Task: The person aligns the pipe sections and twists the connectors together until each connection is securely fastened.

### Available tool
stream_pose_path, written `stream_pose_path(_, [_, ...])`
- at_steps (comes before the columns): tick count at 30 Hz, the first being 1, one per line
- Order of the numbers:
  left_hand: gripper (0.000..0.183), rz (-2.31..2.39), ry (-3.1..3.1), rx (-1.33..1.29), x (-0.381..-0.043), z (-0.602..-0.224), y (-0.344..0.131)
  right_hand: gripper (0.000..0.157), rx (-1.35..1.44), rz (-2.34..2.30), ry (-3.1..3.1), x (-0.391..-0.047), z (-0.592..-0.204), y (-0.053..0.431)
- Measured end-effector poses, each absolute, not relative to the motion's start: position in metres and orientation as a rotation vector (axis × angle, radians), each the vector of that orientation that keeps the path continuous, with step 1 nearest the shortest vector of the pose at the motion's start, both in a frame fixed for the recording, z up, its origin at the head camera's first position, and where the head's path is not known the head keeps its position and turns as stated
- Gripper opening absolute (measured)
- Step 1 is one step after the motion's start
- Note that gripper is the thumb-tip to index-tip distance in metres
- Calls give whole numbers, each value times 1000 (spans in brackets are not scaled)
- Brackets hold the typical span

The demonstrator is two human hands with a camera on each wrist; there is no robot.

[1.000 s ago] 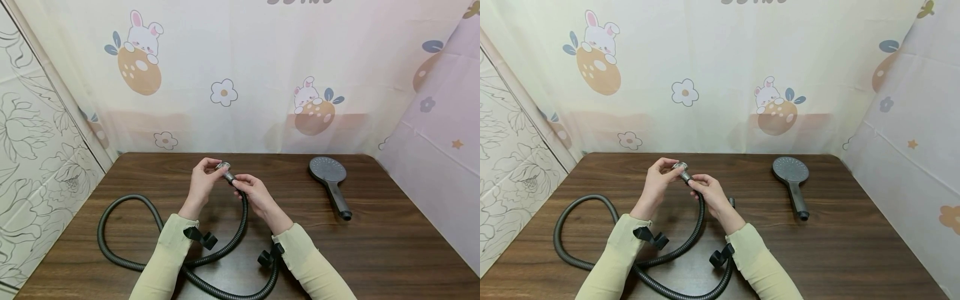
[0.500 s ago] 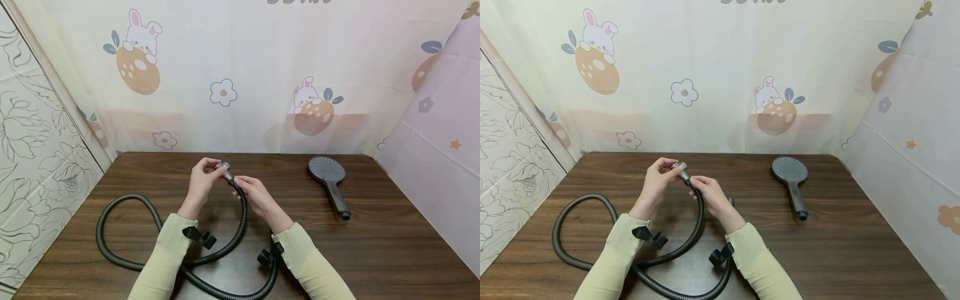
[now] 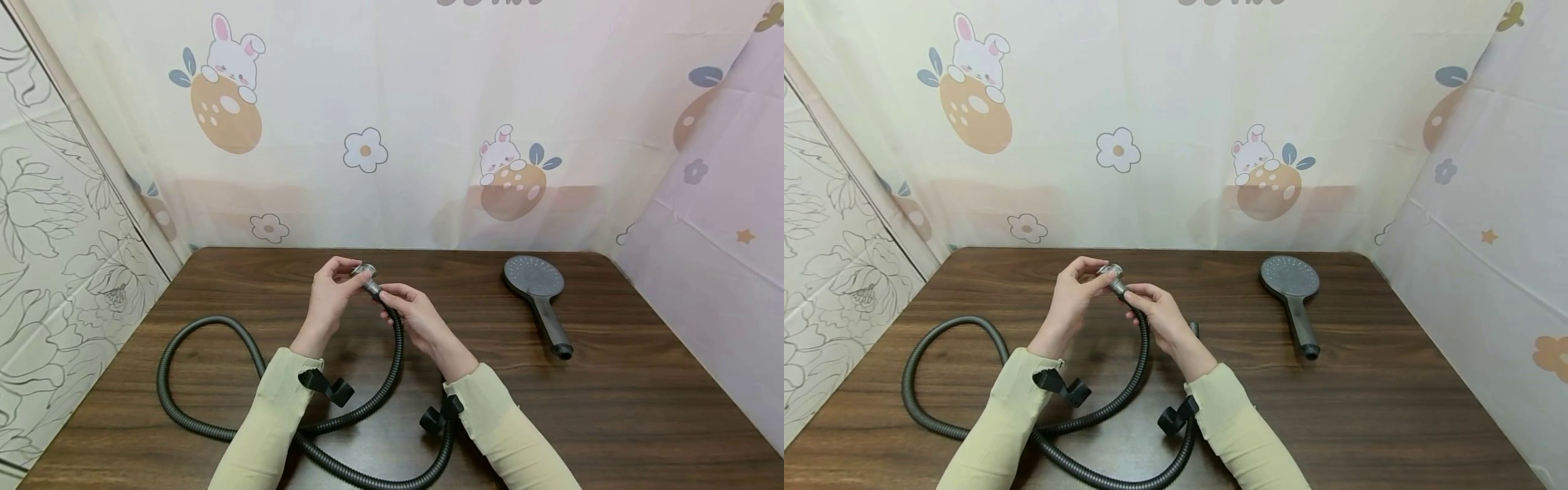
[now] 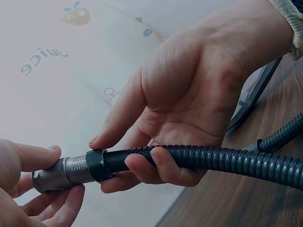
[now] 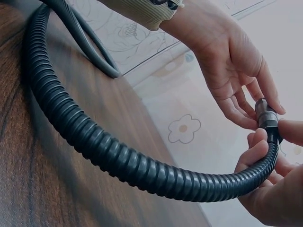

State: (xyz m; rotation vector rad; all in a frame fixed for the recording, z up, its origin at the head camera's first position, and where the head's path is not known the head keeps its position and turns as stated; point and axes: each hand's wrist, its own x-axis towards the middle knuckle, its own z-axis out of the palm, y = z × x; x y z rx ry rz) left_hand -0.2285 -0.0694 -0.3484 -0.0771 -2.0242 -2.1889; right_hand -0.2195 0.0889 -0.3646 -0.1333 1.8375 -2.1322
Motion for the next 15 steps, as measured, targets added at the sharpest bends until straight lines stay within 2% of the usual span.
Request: stream_pose_path(15, [27, -2172, -2034, -95, -230, -350, -70, 27, -112, -2134, 1832, -221, -367, 87])
